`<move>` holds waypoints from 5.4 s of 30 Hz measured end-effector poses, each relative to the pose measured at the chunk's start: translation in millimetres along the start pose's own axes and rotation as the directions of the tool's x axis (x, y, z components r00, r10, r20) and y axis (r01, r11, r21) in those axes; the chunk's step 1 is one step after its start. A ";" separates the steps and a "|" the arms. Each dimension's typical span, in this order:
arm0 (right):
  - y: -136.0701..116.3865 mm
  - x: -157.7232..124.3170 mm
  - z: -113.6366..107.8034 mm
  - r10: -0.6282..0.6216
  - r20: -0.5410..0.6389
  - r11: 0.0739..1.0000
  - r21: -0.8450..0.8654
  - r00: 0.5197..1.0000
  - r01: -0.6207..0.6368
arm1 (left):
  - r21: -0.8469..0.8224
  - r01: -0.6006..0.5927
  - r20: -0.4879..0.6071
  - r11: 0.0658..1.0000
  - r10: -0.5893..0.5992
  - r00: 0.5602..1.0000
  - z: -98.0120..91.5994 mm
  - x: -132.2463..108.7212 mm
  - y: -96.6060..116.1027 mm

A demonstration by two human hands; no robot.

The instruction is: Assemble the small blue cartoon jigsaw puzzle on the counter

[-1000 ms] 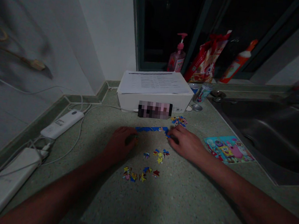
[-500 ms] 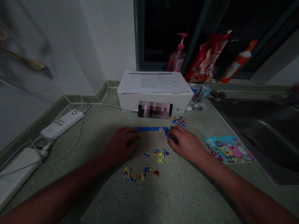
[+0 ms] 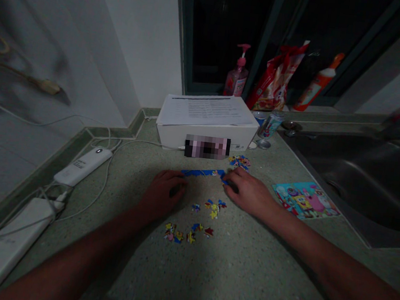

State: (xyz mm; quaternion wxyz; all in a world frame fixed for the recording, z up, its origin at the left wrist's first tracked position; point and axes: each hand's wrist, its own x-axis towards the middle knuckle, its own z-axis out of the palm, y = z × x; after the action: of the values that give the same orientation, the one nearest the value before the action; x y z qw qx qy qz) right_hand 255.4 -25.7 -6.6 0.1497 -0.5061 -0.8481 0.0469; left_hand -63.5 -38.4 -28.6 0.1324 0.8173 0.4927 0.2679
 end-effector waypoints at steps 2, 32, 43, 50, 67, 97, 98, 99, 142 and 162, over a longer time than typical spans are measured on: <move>0.4 0.0 0.4 -0.005 -0.002 1.000 0.002 1.000 0.005 | -0.005 0.000 0.001 1.000 0.000 1.000 -0.1 0.1 0.0; -6.1 4.0 0.1 0.182 0.003 0.982 0.046 0.983 -0.182 | -0.002 0.014 0.020 1.000 -0.014 1.000 -3.1 1.4 3.1; -5.4 4.8 1.6 0.200 -0.014 0.976 0.091 0.980 -0.198 | 0.014 0.006 0.020 1.000 -0.006 1.000 -3.1 1.4 2.7; -6.2 4.0 0.2 0.200 0.004 0.976 0.087 0.980 -0.200 | 0.014 -0.009 0.016 1.000 0.009 1.000 -2.3 1.0 1.7; 16.0 3.8 -15.2 0.019 0.320 0.807 0.555 0.947 -0.203 | 0.000 -0.022 -0.037 1.000 0.022 0.999 -1.0 0.1 -2.2; 1.4 5.0 -20.0 0.087 0.093 0.919 0.377 0.992 -0.115 | -0.096 0.074 -0.255 0.993 -0.096 0.962 -12.0 1.2 3.6; 0.6 5.0 -20.6 0.089 0.063 0.929 0.354 0.994 -0.106 | -0.091 0.079 -0.270 0.993 -0.101 0.957 -13.8 1.1 4.5; 0.2 4.8 -21.2 0.085 0.036 0.940 0.330 0.996 -0.092 | -0.085 0.083 -0.285 0.993 -0.104 0.953 -15.4 1.1 5.4; -30.4 -4.0 -26.4 -0.125 0.001 0.978 0.167 0.992 0.123 | 0.001 -0.280 0.339 0.960 0.263 0.903 -18.0 -24.4 78.5; -70.6 -21.5 -9.2 -0.309 0.130 0.947 0.129 0.942 0.293 | -0.010 -0.230 0.339 0.973 0.220 0.915 -12.9 -25.8 73.4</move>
State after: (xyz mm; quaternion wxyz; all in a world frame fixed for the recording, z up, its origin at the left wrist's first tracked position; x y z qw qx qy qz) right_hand 208.1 -79.2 14.0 0.1184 -0.3566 -0.9206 0.1066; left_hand -26.5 -96.8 9.3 0.1707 0.9042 0.3694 0.1299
